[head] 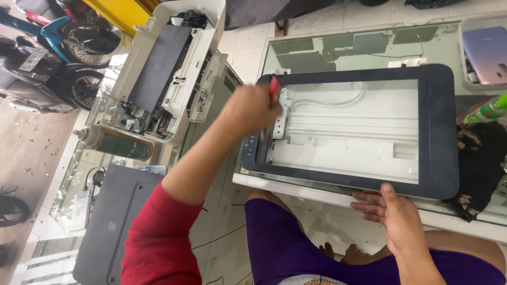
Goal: Cleaning a printer scanner unit by brushing away dust and wiping the glass surface with a cloth and cleaning solution.
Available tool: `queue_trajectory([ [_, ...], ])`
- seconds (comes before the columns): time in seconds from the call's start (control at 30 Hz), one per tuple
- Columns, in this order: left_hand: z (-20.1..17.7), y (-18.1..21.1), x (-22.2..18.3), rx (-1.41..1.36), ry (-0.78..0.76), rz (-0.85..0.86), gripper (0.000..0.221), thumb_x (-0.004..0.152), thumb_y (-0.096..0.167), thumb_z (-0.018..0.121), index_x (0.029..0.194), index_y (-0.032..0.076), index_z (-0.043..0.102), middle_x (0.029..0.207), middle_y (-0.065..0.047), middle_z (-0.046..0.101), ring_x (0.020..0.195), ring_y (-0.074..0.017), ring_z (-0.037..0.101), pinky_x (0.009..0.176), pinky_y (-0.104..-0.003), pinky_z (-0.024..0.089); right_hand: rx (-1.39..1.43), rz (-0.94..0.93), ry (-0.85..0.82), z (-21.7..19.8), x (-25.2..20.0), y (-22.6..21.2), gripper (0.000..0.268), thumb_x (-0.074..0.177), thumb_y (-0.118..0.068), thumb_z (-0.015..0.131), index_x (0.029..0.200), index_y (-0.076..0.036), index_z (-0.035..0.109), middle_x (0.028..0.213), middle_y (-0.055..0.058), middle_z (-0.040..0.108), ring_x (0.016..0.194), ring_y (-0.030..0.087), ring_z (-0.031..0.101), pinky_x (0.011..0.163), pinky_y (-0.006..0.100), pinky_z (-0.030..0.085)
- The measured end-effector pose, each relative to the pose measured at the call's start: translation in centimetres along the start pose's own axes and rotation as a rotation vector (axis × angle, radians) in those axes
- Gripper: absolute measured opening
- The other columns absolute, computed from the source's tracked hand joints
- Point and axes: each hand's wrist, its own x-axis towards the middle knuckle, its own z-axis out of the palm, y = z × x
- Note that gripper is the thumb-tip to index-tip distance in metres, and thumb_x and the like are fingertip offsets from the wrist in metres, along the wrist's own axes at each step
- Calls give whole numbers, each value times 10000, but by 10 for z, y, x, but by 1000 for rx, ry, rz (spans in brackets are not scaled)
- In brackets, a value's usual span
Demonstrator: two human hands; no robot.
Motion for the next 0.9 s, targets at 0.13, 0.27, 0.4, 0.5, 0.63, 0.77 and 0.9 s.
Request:
queue_trajectory([
  [0.13, 45, -3, -22, 79, -106, 52, 253, 953, 253, 514, 757, 94, 521, 607, -60, 559, 537, -251, 513, 498, -393, 423, -15, -42, -3, 1, -2, 0, 593, 1083, -421, 441, 1139, 112, 694, 1119, 278, 778, 914, 442, 762, 758, 429, 556],
  [0.27, 49, -18, 12, 112, -200, -4, 281, 1057, 278, 482, 1009, 58, 649, 734, -72, 680, 642, -199, 690, 591, -332, 640, -18, -50, -7, 1, -2, -1, 605, 1071, -441, 439, 1144, 103, 693, 1121, 269, 782, 903, 431, 766, 745, 412, 550],
  [0.4, 56, -38, 68, 5, 129, 83, 210, 1009, 229, 607, 855, 88, 593, 643, -65, 637, 551, -218, 609, 516, -358, 516, -15, -51, 1, 3, -3, 0, 602, 1056, -450, 454, 1167, 96, 684, 1128, 263, 779, 901, 423, 763, 729, 404, 545],
  [0.5, 57, -47, 122, -15, 249, 145, 178, 1024, 196, 596, 899, 70, 610, 642, -66, 638, 520, -201, 618, 454, -338, 533, -1, -56, 9, 4, -4, -1, 585, 1053, -452, 461, 1175, 84, 662, 1135, 261, 776, 904, 422, 762, 724, 397, 539],
  [0.63, 49, -70, 175, -13, 590, 313, 157, 1003, 12, 547, 952, 105, 663, 630, -35, 691, 494, -152, 672, 402, -287, 602, -5, -44, 15, 7, -8, -7, 595, 1036, -470, 455, 1235, 64, 627, 1148, 255, 766, 928, 423, 754, 757, 412, 537],
  [0.77, 1, -59, 103, -229, 756, 224, 289, 1007, 331, 621, 814, 164, 485, 560, 20, 582, 512, -181, 583, 490, -336, 466, 23, -32, 12, 5, -5, -6, 589, 1064, -408, 456, 1350, 87, 594, 1171, 268, 751, 924, 434, 744, 721, 406, 538],
  [0.9, -27, -47, 3, -253, 125, -289, 414, 1045, 457, 619, 794, 135, 551, 646, 15, 610, 503, -69, 580, 488, -209, 541, 5, -17, 3, 4, -6, -7, 584, 1065, -418, 446, 1309, 86, 612, 1158, 282, 758, 939, 445, 747, 740, 414, 532],
])
